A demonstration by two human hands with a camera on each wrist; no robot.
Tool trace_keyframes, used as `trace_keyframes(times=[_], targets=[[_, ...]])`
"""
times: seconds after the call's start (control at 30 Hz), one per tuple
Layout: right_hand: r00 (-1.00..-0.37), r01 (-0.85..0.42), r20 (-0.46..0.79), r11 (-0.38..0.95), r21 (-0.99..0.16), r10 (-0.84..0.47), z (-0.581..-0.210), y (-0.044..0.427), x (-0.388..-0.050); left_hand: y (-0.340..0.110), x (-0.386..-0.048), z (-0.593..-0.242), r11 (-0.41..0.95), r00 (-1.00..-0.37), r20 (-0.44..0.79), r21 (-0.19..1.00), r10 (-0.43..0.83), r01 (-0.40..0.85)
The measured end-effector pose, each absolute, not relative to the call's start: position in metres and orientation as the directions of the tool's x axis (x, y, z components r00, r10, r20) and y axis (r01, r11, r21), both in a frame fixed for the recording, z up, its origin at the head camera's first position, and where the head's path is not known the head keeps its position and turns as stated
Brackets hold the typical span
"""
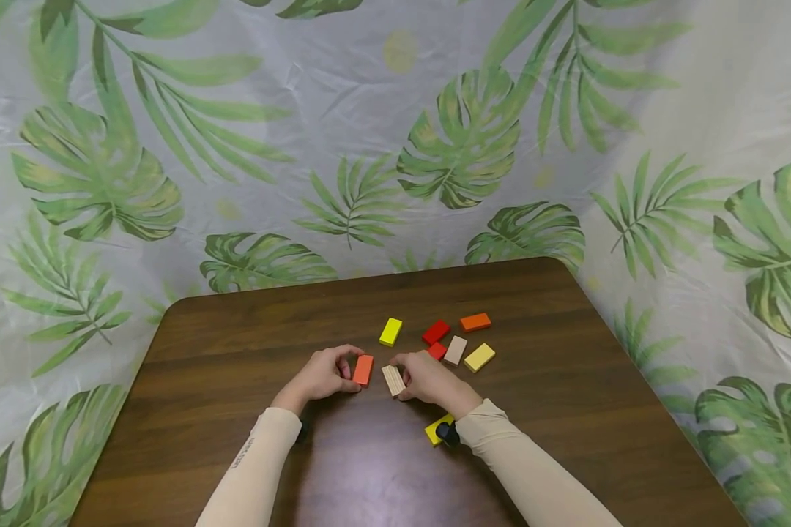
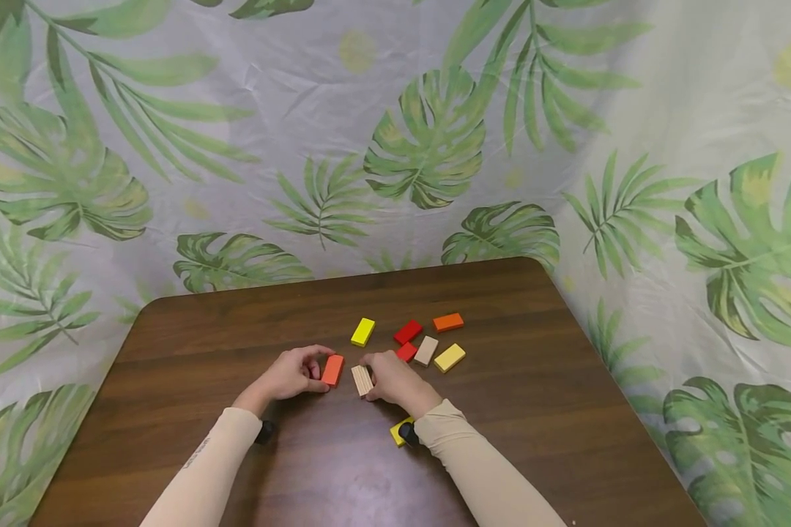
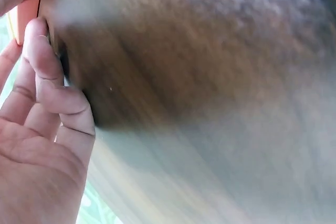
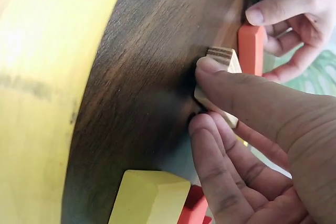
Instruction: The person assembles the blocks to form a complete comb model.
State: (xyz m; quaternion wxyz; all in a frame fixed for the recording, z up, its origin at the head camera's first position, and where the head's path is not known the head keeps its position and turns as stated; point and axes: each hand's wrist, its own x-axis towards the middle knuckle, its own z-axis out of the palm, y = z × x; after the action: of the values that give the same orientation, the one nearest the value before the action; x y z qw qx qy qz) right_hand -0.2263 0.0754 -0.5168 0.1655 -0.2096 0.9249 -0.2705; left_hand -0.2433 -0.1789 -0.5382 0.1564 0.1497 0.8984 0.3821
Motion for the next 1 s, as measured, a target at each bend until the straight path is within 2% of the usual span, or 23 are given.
trace_keyframes(times=[0.27, 0.5, 0.8, 1.0], targets=[[-0.873, -0.304, -0.153, 0.761, -0.573, -0.463, -0.518, 0.078, -0.229, -0.203, -0.264, -0.532, 0.663, -0.96, -0.098, 0.741, 0.263, 0.106], [-0.872, -0.297, -0.163, 0.765, -0.571, -0.461, -0.519, 0.078, -0.227, -0.212, -0.276, -0.531, 0.686, -0.976, -0.128, 0.727, 0.176, 0.029], [-0.876, -0.292, -0.161, 0.765, -0.573, -0.454, -0.519, 0.077, -0.226, -0.204, -0.28, -0.535, 0.696, -0.973, -0.148, 0.718, 0.178, 0.018], [-0.876, -0.292, -0.163, 0.769, -0.568, -0.454, -0.519, 0.078, -0.227, -0.212, -0.28, -0.541, 0.592, -0.957, -0.196, 0.805, 0.212, -0.034]])
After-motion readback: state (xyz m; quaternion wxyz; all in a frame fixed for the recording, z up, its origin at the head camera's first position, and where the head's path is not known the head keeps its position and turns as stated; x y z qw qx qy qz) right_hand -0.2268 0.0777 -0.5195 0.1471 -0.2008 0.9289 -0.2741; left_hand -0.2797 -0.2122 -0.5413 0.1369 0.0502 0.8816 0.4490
